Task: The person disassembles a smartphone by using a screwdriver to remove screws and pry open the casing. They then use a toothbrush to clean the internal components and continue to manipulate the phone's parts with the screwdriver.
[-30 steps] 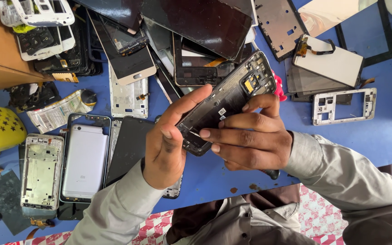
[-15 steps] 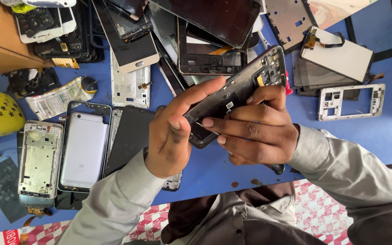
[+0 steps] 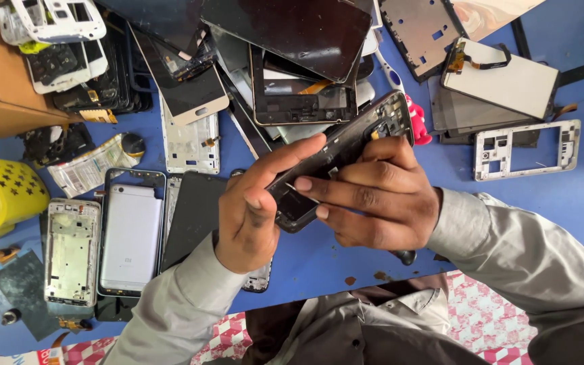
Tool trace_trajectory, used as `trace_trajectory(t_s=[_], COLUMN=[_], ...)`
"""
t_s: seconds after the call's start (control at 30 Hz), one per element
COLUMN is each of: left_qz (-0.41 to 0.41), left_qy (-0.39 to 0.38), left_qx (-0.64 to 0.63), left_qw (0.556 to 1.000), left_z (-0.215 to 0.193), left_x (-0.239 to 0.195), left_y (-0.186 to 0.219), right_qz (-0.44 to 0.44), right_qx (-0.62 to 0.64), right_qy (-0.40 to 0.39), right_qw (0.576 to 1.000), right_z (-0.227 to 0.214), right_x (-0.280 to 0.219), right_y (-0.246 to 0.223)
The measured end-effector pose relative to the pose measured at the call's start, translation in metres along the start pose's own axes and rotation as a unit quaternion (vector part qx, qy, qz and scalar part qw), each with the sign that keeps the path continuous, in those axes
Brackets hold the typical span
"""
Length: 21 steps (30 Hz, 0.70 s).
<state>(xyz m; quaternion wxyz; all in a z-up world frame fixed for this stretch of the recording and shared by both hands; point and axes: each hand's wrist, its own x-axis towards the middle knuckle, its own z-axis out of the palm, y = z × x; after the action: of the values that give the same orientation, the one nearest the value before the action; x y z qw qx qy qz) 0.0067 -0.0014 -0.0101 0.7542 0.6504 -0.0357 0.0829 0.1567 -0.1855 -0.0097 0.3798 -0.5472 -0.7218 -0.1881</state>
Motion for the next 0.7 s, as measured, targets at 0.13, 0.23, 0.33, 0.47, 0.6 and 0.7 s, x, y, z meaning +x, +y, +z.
trace_trajectory(t_s=[0.13,0.23,0.33,0.47,0.6,0.7], left_qz=[0.003,-0.005,-0.011,-0.028,-0.034,-0.05], left_qy=[0.0,-0.005,-0.003,-0.001,-0.004,-0.004], left_qx=[-0.002,-0.024,-0.032,-0.039,-0.08,-0.122], left_qw=[1.0,1.0,0.999,0.999,0.996,0.991], left_z=[-0.0008,-0.0021,-0.0025,-0.0033,-0.0027,-0.0029], left_x=[0.0004,0.0009,0.0021,0.003,0.0029,0.0027], left_y=[-0.0001,0.0018,0.0006,-0.0005,0.0015,0.0025], right_qz=[0.003,0.009,0.011,0.023,0.031,0.028], right_qx=[-0.005,-0.015,-0.015,0.002,0.018,0.025], right_qy=[-0.007,-0.01,-0.011,-0.013,-0.01,-0.011], right_qw=[1.0,1.0,1.0,1.0,0.999,0.999], right_z=[-0.0025,-0.0019,-0.0025,-0.004,-0.0051,-0.0067], right_x=[0.0,0.0022,0.0026,0.0034,0.0057,0.0066], right_y=[0.0002,-0.0017,-0.0024,-0.0022,-0.0027,-0.0008])
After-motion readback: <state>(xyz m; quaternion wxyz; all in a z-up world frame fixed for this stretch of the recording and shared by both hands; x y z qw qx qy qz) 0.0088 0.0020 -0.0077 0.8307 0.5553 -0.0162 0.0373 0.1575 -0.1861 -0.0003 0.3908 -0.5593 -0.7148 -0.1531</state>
